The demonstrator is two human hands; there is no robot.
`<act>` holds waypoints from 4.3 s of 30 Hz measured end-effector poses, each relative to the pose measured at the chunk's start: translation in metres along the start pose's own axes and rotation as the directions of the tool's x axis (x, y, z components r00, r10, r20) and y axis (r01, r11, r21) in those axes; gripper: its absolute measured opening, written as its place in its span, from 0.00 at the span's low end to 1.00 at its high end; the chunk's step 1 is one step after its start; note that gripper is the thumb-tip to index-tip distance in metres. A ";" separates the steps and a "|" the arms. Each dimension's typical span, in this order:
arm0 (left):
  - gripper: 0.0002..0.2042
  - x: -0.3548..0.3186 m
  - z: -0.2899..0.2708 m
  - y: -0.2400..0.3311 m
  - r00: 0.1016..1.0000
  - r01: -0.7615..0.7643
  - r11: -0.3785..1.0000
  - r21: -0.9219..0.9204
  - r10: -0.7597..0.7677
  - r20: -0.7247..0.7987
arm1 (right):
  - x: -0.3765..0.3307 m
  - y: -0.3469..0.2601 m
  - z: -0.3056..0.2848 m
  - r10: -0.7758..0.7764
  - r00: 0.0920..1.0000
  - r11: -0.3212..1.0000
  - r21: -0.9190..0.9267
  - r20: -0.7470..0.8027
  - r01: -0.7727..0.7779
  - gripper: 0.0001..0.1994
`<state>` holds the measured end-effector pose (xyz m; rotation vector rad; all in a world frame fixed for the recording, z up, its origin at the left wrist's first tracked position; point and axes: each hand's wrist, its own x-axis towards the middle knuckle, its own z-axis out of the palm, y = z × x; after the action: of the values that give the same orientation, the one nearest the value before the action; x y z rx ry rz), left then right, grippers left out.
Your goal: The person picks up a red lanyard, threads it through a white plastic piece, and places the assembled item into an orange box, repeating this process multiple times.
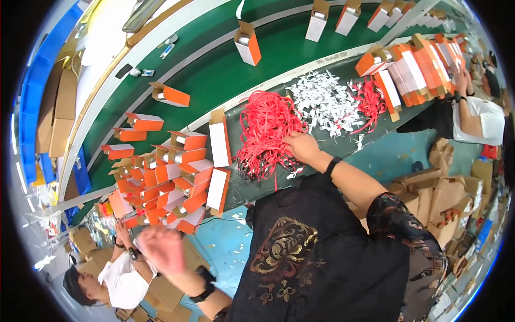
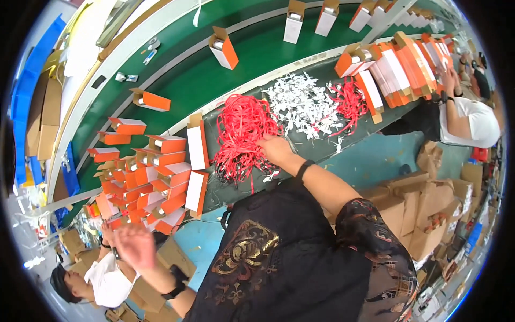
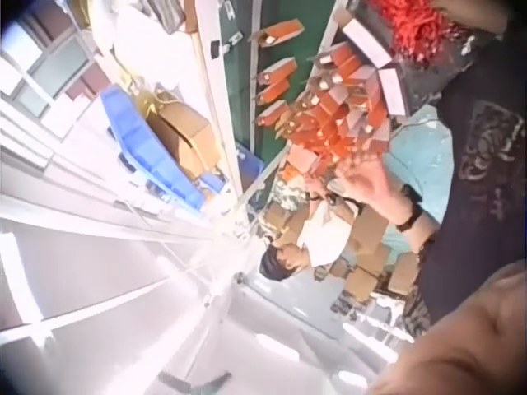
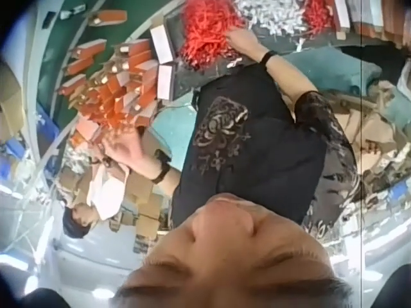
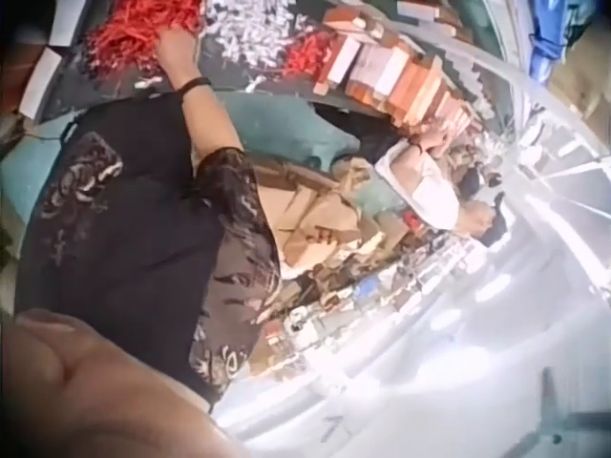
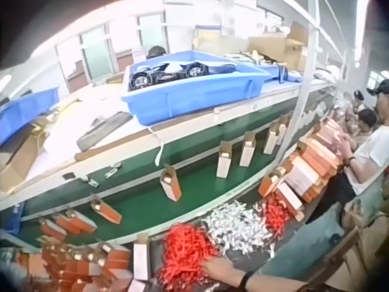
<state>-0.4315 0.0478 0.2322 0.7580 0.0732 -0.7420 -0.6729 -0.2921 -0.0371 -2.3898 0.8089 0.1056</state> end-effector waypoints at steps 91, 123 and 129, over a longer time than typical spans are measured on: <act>0.24 0.038 0.136 -0.225 0.991 0.125 0.991 0.040 -0.127 0.034 | -0.040 -0.098 -0.169 -0.108 0.973 0.225 0.949 -0.202 0.222 0.12; 0.19 0.095 0.020 -0.104 0.950 0.124 0.929 -0.349 -0.212 -0.227 | 0.036 -0.323 -0.099 -0.651 0.757 0.719 0.276 -0.050 0.637 0.06; 0.17 0.126 -0.016 -0.043 0.946 -0.227 0.973 0.041 0.230 -0.228 | 0.090 -0.404 -0.069 -0.664 0.742 0.734 0.109 -0.090 0.670 0.09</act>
<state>-0.3617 -0.0364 0.1550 0.8488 0.1884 -0.4315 -0.3757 -0.1242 0.2067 -2.4066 -0.0765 -0.2916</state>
